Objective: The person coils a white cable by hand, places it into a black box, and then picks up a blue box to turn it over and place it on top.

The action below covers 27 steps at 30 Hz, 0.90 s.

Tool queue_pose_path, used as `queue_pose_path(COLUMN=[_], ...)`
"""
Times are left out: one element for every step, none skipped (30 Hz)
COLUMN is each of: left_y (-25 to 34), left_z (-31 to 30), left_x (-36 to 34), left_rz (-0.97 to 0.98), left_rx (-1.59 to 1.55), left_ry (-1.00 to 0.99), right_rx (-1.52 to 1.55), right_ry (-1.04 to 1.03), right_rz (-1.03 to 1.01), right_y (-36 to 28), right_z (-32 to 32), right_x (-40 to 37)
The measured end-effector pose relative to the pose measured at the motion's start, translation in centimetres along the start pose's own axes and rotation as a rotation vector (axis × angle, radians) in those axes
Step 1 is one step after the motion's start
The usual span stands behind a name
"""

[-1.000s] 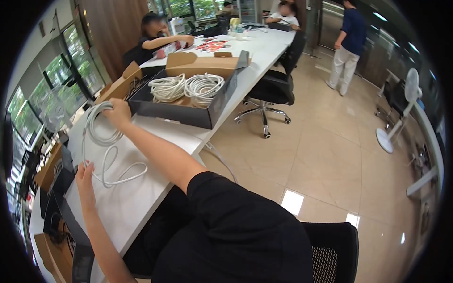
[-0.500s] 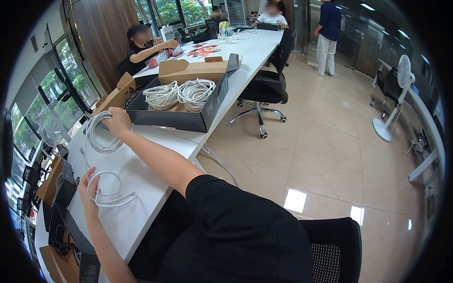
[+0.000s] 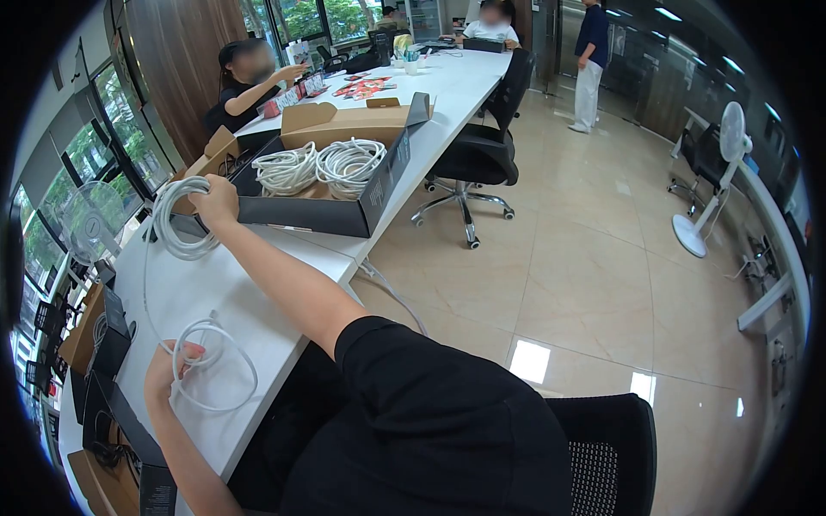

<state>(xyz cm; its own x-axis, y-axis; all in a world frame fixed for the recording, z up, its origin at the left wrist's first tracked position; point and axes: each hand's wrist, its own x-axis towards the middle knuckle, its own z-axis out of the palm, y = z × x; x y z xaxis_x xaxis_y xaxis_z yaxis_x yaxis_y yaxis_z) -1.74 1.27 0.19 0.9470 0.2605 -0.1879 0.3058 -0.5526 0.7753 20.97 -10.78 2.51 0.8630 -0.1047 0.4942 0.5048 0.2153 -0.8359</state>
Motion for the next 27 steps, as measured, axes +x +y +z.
queue_pose_path(left_y=[0.2, 0.0, -0.6, -0.7, -0.9, -1.0, -1.0, -0.7, -0.1, 0.3, 0.7, 1.0, 1.2, 1.1, 0.9, 0.7, 0.7, 0.7, 0.7, 0.5, 0.2, -0.1, -0.2, -0.2, -0.4, -0.7, -1.1], left_z=[0.1, 0.2, 0.2, 0.3, 0.5, 0.9, 1.2, 1.4, 1.4, 1.3, 1.2, 1.0, 0.9, 0.8, 0.7, 0.5, 0.3, 0.1, -0.3, -0.7, -1.2, -1.7, -2.3, -2.9, -3.4, -3.6, -3.7], left_x=[0.0, 0.4, 0.9, 1.1, 1.1, 1.0, 0.8, 0.7, 0.6, 0.4, 0.1, -0.3, -0.5, -0.6, -0.6, -0.6, -0.6, -0.6, -0.7, -0.7, -0.7, -0.8, -1.0, -1.3, -1.5, -1.6, -1.8], left_rz=[0.003, 0.038, 0.072, 0.104, 0.162, 0.221, 0.279, 0.247, 0.215, 0.183, 0.141, 0.099, 0.056, 0.023, -0.008, -0.04, -0.05, -0.06, -0.068, -0.042, -0.015, 0.013, 0.036, 0.059, 0.082, 0.162, 0.242], left_rx=[-0.033, -0.029, -0.027, -0.024, -0.116, -0.208, -0.301, -0.383, -0.464, -0.545, -0.593, -0.64, -0.688, -0.656, -0.625, -0.592, -0.552, -0.512, -0.471, -0.454, -0.436, -0.418, -0.408, -0.397, -0.386, -0.467, -0.547], left_ry=[-0.002, 0.036, 0.077, 0.12, 0.12, 0.119, 0.118, 0.08, 0.04, -0.001, -0.026, -0.052, -0.078, -0.107, -0.137, -0.166, -0.199, -0.232, -0.264, -0.256, -0.247, -0.239, -0.249, -0.259, -0.269, -0.239, -0.209], right_rx=[0.0, 0.02, 0.017, 0.015, 0.015, 0.009, -0.003, -0.016, -0.03, -0.046, -0.061, -0.078, -0.104, -0.13, -0.155, -0.181, -0.207, -0.233, -0.231, -0.23, -0.228, -0.247, -0.265, -0.283, -0.303, -0.323, -0.344], right_ry=[0.006, 0.012, 0.005, -0.006, -0.018, -0.042, -0.05, -0.058, -0.065, -0.063, -0.06, -0.056, -0.042, -0.029, -0.016, -0.026, -0.036, -0.046, -0.037, -0.029, -0.02, -0.011, -0.001, 0.01, 0.02, 0.03, 0.039], right_rz=[-0.001, 0.015, 0.022, 0.029, 0.036, 0.034, 0.04, 0.043, 0.046, 0.042, 0.038, 0.035, 0.021, 0.007, -0.008, 0.004, 0.016, 0.028, 0.04, 0.052, 0.063, 0.061, 0.059, 0.059, 0.059, 0.061, 0.063], right_y=[0.0, 0.0, 0.0, 0.1, 0.0, 0.3, 0.4, 0.5, 0.7, 0.7, 0.8, 0.9, 0.9, 1.0, 1.0, 0.7, 0.4, 0.1, 0.2, 0.2, 0.2, 0.4, 0.6, 0.8, 1.0, 1.3, 1.6], right_z=[-0.2, -0.1, -0.1, 0.1, 0.2, 0.4, 0.5, 0.6, 0.6, 0.7, 0.7, 0.7, 0.7, 0.8, 0.8, 0.7, 0.5, 0.3, 0.3, 0.3, 0.2, 0.1, 0.0, -0.1, -0.1, -0.1, 0.0], right_x=[0.0, -0.2, -0.3, -0.5, -0.7, -0.8, -0.9, -1.0, -1.0, -1.1, -1.1, -1.1, -1.2, -1.2, -1.2, -1.3, -1.3, -1.4, -1.3, -1.3, -1.2, -1.0, -0.9, -0.8, -0.7, -0.8, -0.8])
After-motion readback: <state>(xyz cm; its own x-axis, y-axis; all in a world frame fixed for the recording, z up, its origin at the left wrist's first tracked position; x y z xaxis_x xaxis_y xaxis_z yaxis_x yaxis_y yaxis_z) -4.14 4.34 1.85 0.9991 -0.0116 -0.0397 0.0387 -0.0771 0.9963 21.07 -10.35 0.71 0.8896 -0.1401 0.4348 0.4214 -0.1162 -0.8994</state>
